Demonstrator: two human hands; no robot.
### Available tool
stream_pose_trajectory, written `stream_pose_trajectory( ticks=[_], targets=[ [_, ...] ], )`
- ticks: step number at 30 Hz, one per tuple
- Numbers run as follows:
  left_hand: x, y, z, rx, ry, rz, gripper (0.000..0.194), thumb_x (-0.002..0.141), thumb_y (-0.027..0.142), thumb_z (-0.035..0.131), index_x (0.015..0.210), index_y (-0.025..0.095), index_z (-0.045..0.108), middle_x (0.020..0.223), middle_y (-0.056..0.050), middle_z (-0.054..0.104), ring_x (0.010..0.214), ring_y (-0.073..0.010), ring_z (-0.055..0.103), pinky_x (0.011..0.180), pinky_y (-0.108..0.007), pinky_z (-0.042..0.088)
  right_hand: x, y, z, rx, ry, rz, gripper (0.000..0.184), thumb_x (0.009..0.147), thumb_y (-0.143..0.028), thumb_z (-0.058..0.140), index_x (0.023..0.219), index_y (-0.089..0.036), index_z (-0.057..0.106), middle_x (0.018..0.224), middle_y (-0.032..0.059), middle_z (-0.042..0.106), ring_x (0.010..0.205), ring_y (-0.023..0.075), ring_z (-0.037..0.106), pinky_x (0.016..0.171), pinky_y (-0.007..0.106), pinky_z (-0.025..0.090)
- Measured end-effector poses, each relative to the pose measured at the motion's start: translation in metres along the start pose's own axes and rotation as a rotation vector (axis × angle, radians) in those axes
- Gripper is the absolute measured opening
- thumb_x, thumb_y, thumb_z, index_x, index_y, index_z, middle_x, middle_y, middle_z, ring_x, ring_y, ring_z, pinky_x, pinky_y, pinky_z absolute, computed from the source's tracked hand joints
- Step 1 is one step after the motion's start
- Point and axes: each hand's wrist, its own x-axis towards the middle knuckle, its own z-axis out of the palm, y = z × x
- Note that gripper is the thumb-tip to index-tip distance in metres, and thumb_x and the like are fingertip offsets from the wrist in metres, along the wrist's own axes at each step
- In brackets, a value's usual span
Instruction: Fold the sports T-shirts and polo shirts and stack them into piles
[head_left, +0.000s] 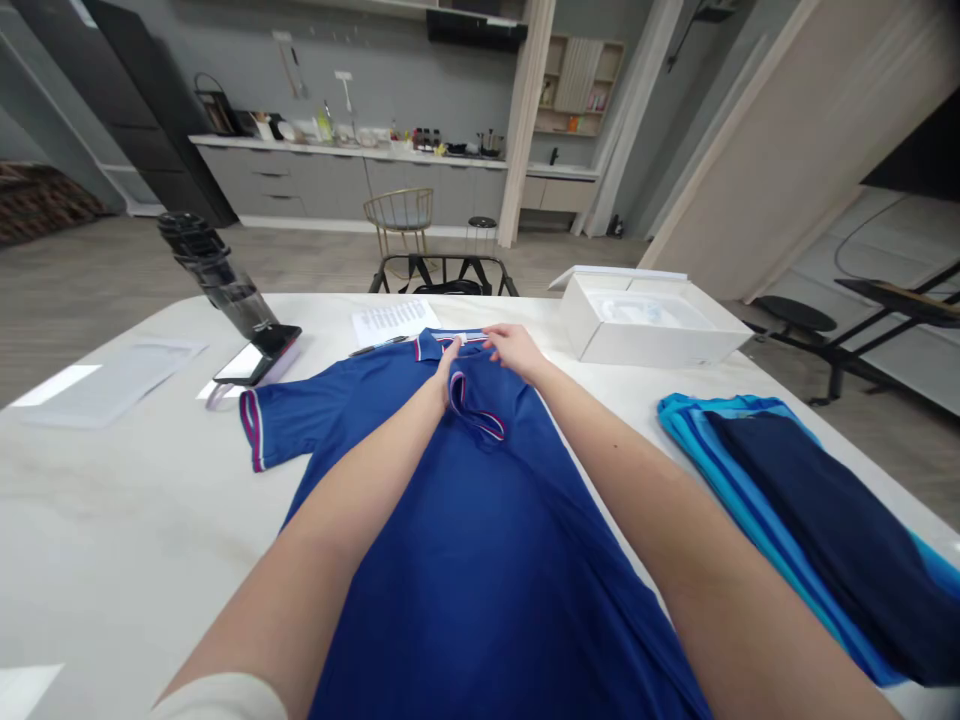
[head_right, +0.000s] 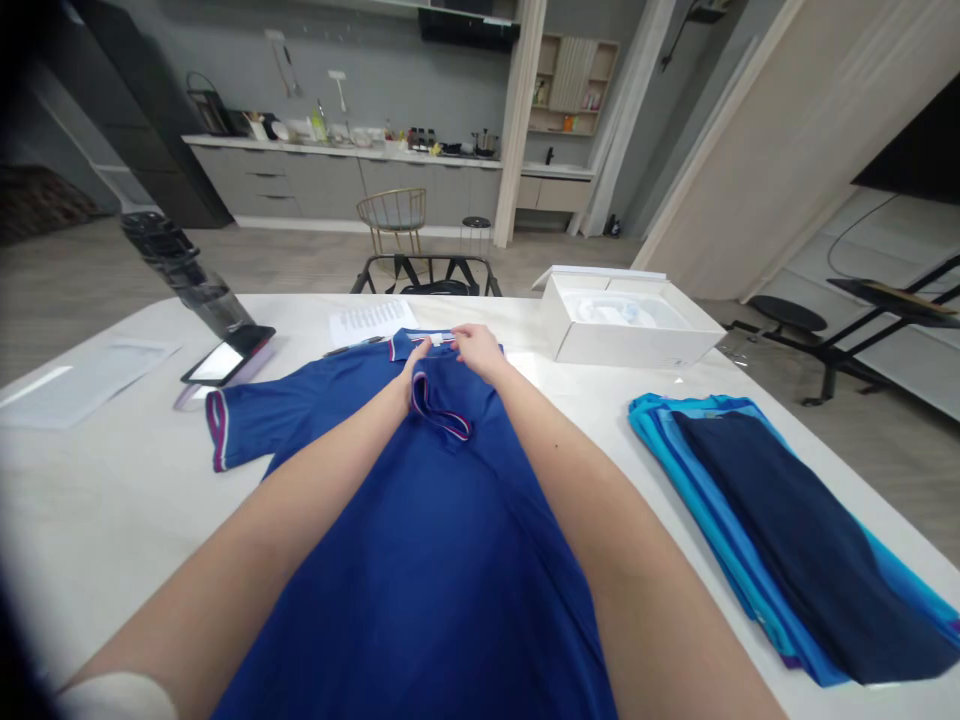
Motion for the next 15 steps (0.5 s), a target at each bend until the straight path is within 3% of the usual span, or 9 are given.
stream_pose_trajectory(
  ticks=[2,4,6,8,11,15],
  targets=[
    [-0.021,-0.003,-0.018,-0.058,-0.026,-0.093,0.078,0.089,0.081,0.032,0.106,0.015,0.070,0.088,-0.016,0.075,0.095,-0.0327,0.072,0.087,-0.047,0.059,0.006,0.026,-0.002,-0.325,0.149,-0.070,0.037,0.097,-0.012,0.042,0.124,-0.016,0.068,0.121,0.0135,0.067,0.109,0.0242,0.063,0.096,0.034,0.051],
    [-0.035,-0.006,-0.026,-0.026,0.007,-0.158,0.071,0.085,0.079,0.046,0.101,0.015,0.072,0.091,-0.016,0.075,0.097,-0.0332,0.071,0.087,-0.045,0.059,0.010,0.055,-0.006,-0.575,0.122,-0.052,0.050,0.092,-0.012,0.046,0.138,-0.023,0.062,0.137,0.0153,0.058,0.126,0.0327,0.053,0.104,0.048,0.047],
    [-0.042,-0.008,-0.027,0.198,0.155,-0.159,0.055,0.077,0.066,0.070,0.098,0.016,0.073,0.095,-0.016,0.076,0.099,-0.0326,0.071,0.088,-0.042,0.058,0.013,0.078,-0.008,-0.699,0.080,0.010,0.056,0.093,-0.016,0.045,0.146,-0.030,0.054,0.150,0.0139,0.046,0.135,0.0377,0.043,0.105,0.061,0.043],
    [-0.045,-0.011,-0.025,0.533,0.282,-0.148,0.041,0.070,0.045,0.082,0.097,0.015,0.073,0.098,-0.015,0.075,0.100,-0.0320,0.070,0.089,-0.040,0.056,0.018,0.094,-0.005,-0.737,0.075,0.032,0.055,0.098,-0.022,0.040,0.151,-0.035,0.047,0.157,0.0119,0.037,0.140,0.0386,0.036,0.104,0.067,0.041],
    [-0.048,-0.014,-0.023,0.874,0.239,-0.115,0.022,0.075,0.024,0.075,0.094,0.014,0.073,0.099,-0.016,0.075,0.099,-0.0324,0.070,0.089,-0.040,0.055,0.025,0.104,0.003,-0.745,0.065,-0.009,0.051,0.103,-0.036,0.038,0.155,-0.038,0.040,0.163,0.0099,0.029,0.144,0.0384,0.029,0.105,0.071,0.037],
    [-0.052,-0.007,-0.027,0.894,0.184,0.047,0.017,0.090,0.020,0.061,0.102,0.018,0.072,0.112,-0.011,0.074,0.112,-0.0277,0.066,0.100,-0.037,0.051,0.035,0.106,0.002,-0.739,0.051,-0.088,0.037,0.100,-0.039,0.047,0.133,-0.030,0.060,0.155,0.0110,0.039,0.141,0.0364,0.032,0.106,0.067,0.038]
  ],
)
